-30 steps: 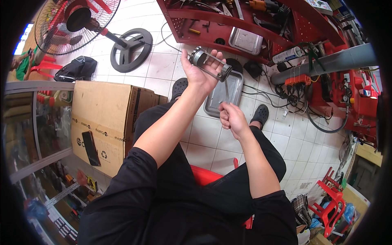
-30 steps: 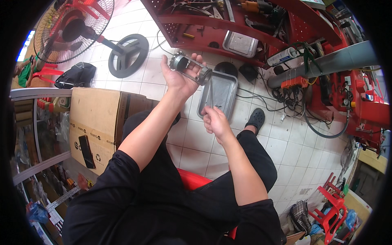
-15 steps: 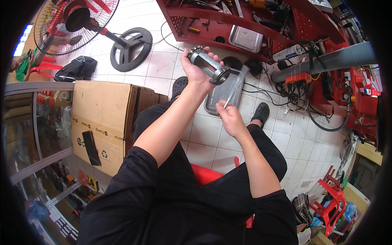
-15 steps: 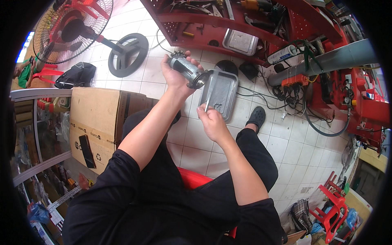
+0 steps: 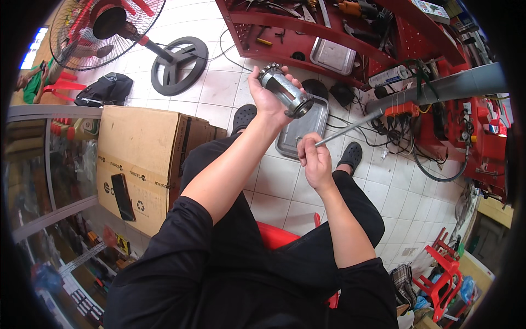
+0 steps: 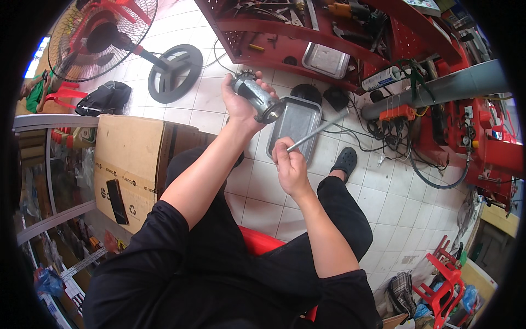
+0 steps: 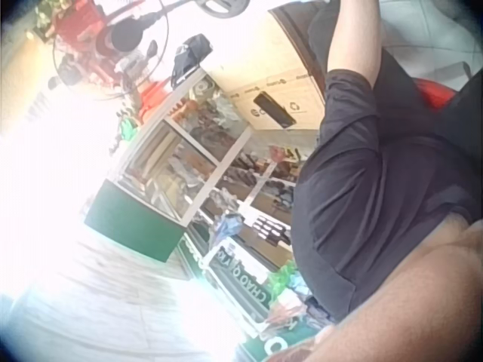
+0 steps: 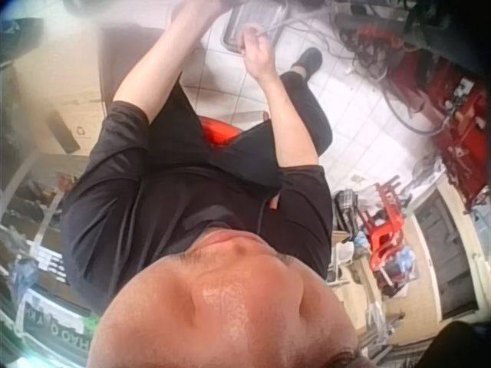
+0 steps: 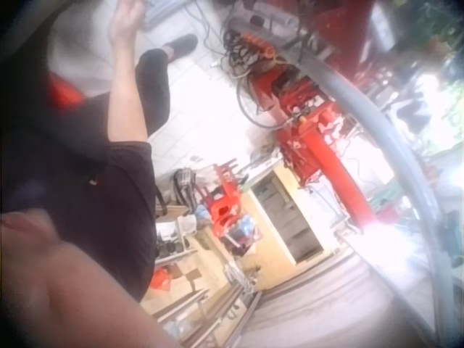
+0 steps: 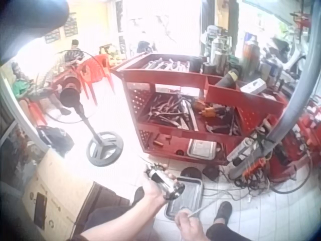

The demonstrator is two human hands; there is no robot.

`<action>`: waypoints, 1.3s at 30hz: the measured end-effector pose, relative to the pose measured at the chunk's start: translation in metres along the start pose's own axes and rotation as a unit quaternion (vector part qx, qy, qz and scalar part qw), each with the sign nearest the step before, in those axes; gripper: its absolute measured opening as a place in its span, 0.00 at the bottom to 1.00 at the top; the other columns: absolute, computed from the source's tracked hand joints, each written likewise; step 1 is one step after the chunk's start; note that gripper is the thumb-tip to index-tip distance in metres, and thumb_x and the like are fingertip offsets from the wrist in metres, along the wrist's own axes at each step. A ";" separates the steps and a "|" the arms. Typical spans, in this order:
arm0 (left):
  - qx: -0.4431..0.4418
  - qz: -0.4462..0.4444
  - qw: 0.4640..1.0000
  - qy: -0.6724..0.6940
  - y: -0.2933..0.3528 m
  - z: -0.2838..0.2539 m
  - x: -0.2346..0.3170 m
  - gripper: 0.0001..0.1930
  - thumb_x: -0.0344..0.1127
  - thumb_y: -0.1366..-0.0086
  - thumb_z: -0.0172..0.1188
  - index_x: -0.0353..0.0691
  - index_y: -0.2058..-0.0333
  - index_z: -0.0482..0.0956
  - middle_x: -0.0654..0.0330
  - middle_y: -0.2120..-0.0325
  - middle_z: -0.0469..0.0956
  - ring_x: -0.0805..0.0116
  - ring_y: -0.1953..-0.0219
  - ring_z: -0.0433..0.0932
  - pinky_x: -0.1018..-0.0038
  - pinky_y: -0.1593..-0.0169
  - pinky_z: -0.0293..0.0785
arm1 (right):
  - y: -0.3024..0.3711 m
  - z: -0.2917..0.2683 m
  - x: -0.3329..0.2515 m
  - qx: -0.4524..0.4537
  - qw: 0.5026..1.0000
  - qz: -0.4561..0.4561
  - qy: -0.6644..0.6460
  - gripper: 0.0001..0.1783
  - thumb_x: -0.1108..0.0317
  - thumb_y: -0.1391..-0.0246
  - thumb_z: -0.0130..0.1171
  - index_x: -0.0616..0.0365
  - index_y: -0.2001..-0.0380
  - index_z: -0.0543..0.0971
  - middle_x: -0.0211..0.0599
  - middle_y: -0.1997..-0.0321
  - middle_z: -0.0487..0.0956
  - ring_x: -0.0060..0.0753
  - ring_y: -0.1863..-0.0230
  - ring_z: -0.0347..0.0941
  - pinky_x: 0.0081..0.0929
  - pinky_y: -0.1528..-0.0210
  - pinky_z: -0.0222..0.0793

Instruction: The person sits on a stool and uses a metal rod to manipulate a small, toothed mechanical part held in their left hand. They then stand up, walk to a workbench, and place the part into a metal tray before sitting back down to continue handling the components.

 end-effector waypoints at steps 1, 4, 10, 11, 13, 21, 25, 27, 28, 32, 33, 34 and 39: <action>0.002 -0.002 1.000 -0.002 0.000 0.000 0.000 0.28 0.63 0.42 0.42 0.40 0.66 0.71 0.67 0.78 0.70 0.70 0.75 0.71 0.69 0.69 0.70 | 0.000 -0.001 0.001 0.000 0.999 0.000 0.036 0.17 0.58 0.35 0.41 0.58 0.72 0.68 0.26 0.81 0.64 0.20 0.79 0.59 0.22 0.75 0.58; -0.002 -0.008 1.000 -0.006 -0.001 0.000 -0.001 0.28 0.63 0.42 0.42 0.40 0.67 0.71 0.67 0.79 0.70 0.71 0.76 0.71 0.70 0.70 0.69 | -0.001 -0.003 0.006 -0.014 0.986 0.032 0.165 0.19 0.55 0.36 0.42 0.61 0.69 0.71 0.36 0.81 0.70 0.32 0.79 0.68 0.29 0.73 0.62; -0.057 -0.042 0.997 0.008 -0.003 -0.003 -0.003 0.28 0.64 0.43 0.44 0.41 0.67 0.70 0.68 0.79 0.69 0.72 0.76 0.70 0.71 0.70 0.69 | -0.003 -0.001 0.016 -0.075 0.942 0.130 0.302 0.22 0.53 0.41 0.46 0.64 0.62 0.76 0.55 0.77 0.75 0.57 0.67 0.74 0.39 0.64 0.66; -0.065 -0.049 0.997 0.013 -0.004 -0.002 -0.003 0.28 0.64 0.43 0.45 0.41 0.67 0.70 0.68 0.79 0.69 0.72 0.75 0.70 0.71 0.70 0.69 | -0.003 -0.002 0.019 -0.079 0.940 0.135 0.305 0.22 0.53 0.41 0.47 0.64 0.62 0.76 0.55 0.76 0.76 0.57 0.67 0.74 0.38 0.63 0.67; -0.075 -0.061 0.995 0.019 -0.004 -0.003 -0.004 0.28 0.64 0.44 0.46 0.41 0.67 0.70 0.68 0.79 0.69 0.72 0.75 0.70 0.71 0.70 0.69 | -0.004 -0.004 0.021 -0.086 0.935 0.153 0.308 0.22 0.53 0.42 0.48 0.64 0.63 0.77 0.55 0.74 0.76 0.56 0.65 0.74 0.37 0.61 0.67; -0.106 -0.080 0.991 0.026 -0.005 -0.003 -0.006 0.27 0.64 0.45 0.48 0.42 0.66 0.70 0.68 0.79 0.69 0.73 0.75 0.70 0.71 0.70 0.69 | -0.005 -0.003 0.014 -0.048 0.971 0.077 0.220 0.17 0.60 0.40 0.48 0.66 0.63 0.76 0.51 0.66 0.78 0.42 0.62 0.76 0.29 0.58 0.67; -0.119 -0.097 0.988 0.030 -0.003 -0.002 -0.007 0.28 0.64 0.46 0.49 0.43 0.66 0.70 0.69 0.80 0.68 0.73 0.75 0.70 0.72 0.70 0.68 | -0.005 0.003 -0.012 0.011 0.977 -0.084 0.197 0.15 0.63 0.40 0.47 0.66 0.66 0.76 0.49 0.69 0.78 0.39 0.64 0.75 0.28 0.60 0.67; -0.132 -0.106 0.985 0.029 -0.003 -0.001 -0.008 0.28 0.65 0.46 0.49 0.43 0.66 0.70 0.69 0.80 0.68 0.73 0.75 0.70 0.72 0.70 0.67 | -0.003 0.002 -0.016 0.039 0.981 -0.071 0.175 0.15 0.62 0.40 0.48 0.65 0.67 0.76 0.49 0.72 0.77 0.43 0.66 0.75 0.30 0.61 0.68; -0.138 -0.107 0.984 0.026 -0.004 -0.002 -0.008 0.28 0.65 0.47 0.49 0.43 0.66 0.70 0.70 0.80 0.68 0.73 0.75 0.70 0.72 0.70 0.67 | -0.004 0.004 -0.018 0.013 0.975 -0.045 0.217 0.15 0.61 0.40 0.48 0.64 0.67 0.76 0.50 0.72 0.77 0.45 0.66 0.75 0.32 0.61 0.68; -0.171 -0.125 0.977 0.014 -0.005 -0.003 -0.009 0.27 0.65 0.47 0.49 0.44 0.66 0.70 0.70 0.80 0.68 0.73 0.75 0.70 0.71 0.69 0.68 | -0.003 0.001 0.002 -0.101 0.904 0.074 0.408 0.16 0.59 0.41 0.47 0.61 0.66 0.76 0.52 0.73 0.77 0.54 0.66 0.74 0.41 0.63 0.68; -0.172 -0.126 0.977 0.013 -0.005 -0.003 -0.009 0.28 0.65 0.47 0.49 0.44 0.66 0.70 0.70 0.80 0.68 0.73 0.75 0.70 0.70 0.68 0.68 | -0.002 -0.001 0.011 -0.133 0.872 0.106 0.458 0.16 0.58 0.41 0.47 0.60 0.66 0.76 0.53 0.73 0.77 0.56 0.66 0.74 0.44 0.63 0.68; -0.174 -0.127 0.977 0.013 -0.005 -0.002 -0.009 0.28 0.65 0.47 0.49 0.44 0.66 0.70 0.70 0.80 0.68 0.72 0.75 0.70 0.70 0.68 0.69 | -0.003 -0.001 0.010 -0.139 0.864 0.111 0.471 0.16 0.58 0.41 0.47 0.59 0.66 0.76 0.53 0.72 0.77 0.56 0.65 0.74 0.44 0.62 0.68; -0.177 -0.129 0.976 -0.010 -0.004 -0.001 -0.009 0.29 0.66 0.47 0.50 0.43 0.65 0.70 0.69 0.80 0.68 0.71 0.75 0.71 0.69 0.66 0.70 | -0.004 -0.002 0.005 -0.145 0.866 0.109 0.466 0.15 0.58 0.42 0.47 0.59 0.67 0.76 0.54 0.69 0.77 0.55 0.62 0.74 0.45 0.61 0.67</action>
Point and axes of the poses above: each hand's wrist, its own y-axis away from the middle knuckle, its own z-axis out of the palm, x = y × z, the point moved 4 cm from there along -y, towards the middle knuckle
